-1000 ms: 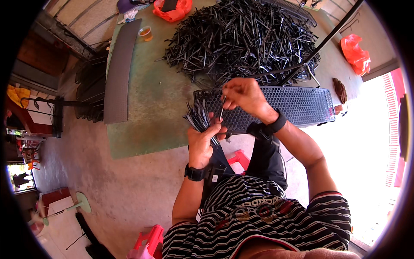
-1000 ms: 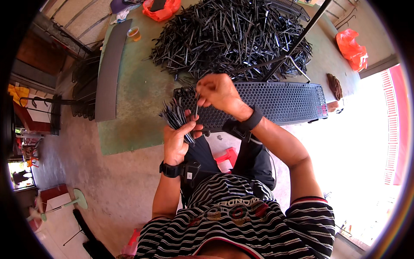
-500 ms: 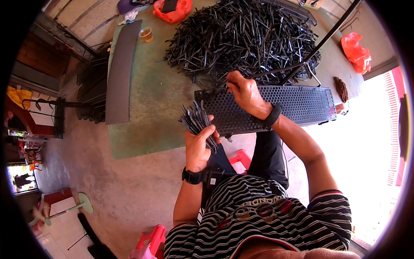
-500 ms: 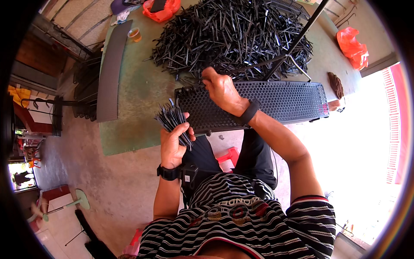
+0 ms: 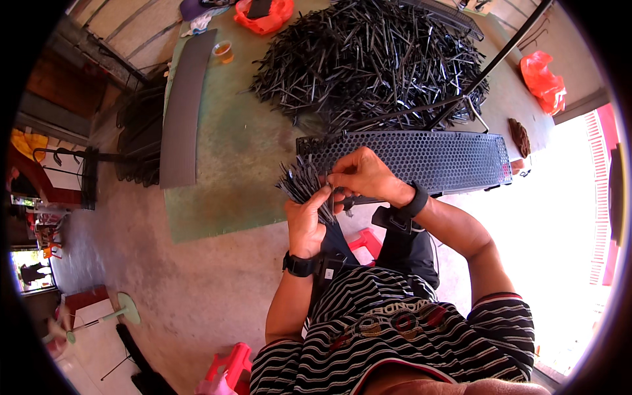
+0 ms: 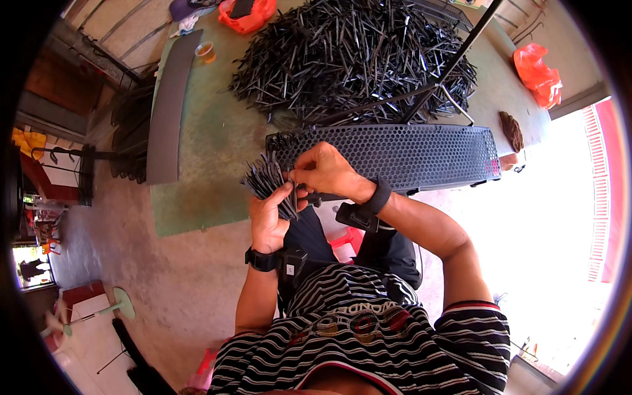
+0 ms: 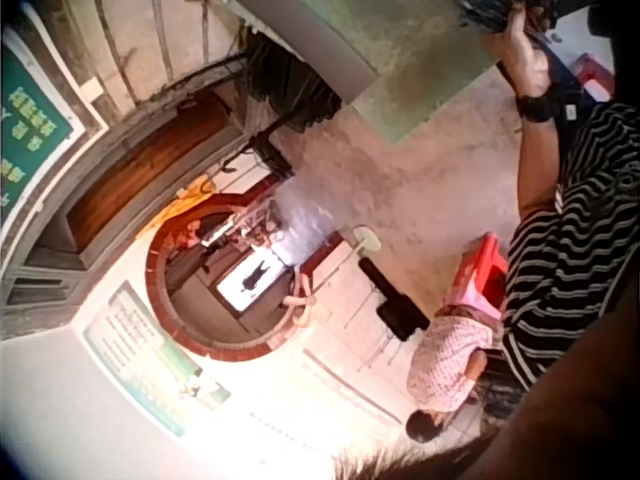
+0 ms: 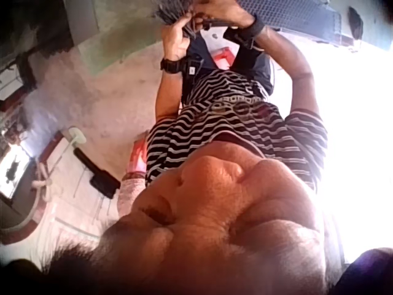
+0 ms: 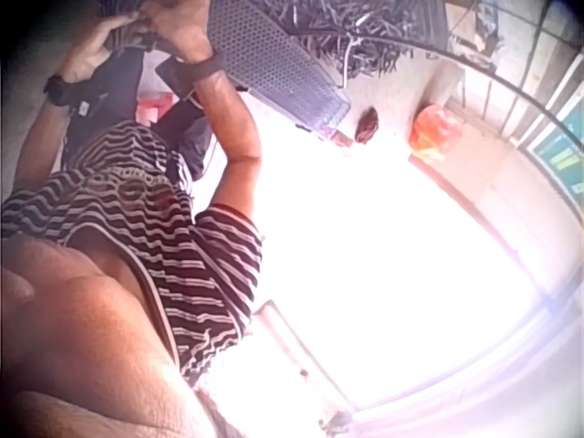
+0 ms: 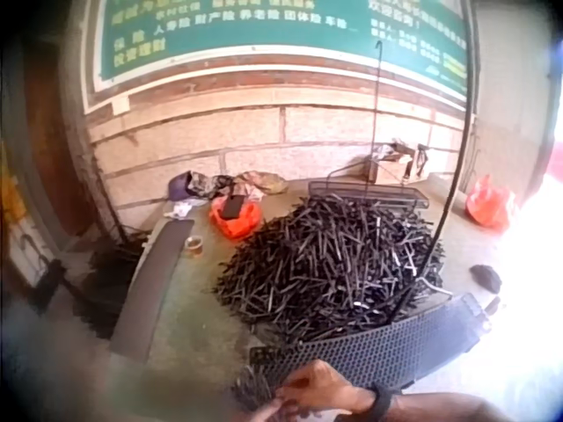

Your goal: The person picks up a mesh grille and a solid backing plate from a table, aligns them, and سپس inserts multiple plastic zip ties through the edges of the mesh and plate to secure them together.

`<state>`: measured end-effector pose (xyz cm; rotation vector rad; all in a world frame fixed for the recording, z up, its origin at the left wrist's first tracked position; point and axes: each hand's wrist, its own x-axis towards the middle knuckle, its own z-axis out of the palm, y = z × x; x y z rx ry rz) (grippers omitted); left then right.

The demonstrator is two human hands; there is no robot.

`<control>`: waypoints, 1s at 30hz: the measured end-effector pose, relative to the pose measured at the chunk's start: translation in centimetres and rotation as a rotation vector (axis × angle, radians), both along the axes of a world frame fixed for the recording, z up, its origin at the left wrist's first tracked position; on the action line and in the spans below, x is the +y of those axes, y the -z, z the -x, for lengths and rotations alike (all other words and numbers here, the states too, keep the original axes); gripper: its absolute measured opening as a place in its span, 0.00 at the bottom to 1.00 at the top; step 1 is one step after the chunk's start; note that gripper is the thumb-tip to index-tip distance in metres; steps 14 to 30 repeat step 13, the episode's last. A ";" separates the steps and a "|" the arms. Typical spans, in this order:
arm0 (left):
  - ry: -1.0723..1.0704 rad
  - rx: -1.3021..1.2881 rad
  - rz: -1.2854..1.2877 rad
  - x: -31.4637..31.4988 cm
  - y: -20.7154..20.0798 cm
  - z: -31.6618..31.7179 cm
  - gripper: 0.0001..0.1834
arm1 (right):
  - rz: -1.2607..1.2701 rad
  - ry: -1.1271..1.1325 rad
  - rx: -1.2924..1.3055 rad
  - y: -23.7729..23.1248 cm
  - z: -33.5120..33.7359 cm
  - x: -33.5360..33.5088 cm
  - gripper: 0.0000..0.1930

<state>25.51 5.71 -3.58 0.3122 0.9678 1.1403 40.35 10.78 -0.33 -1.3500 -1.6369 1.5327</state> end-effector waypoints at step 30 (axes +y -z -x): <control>-0.063 -0.040 0.033 -0.2 0.4 0.0 0.07 | -0.010 0.126 -0.055 -0.8 -0.5 0.4 0.07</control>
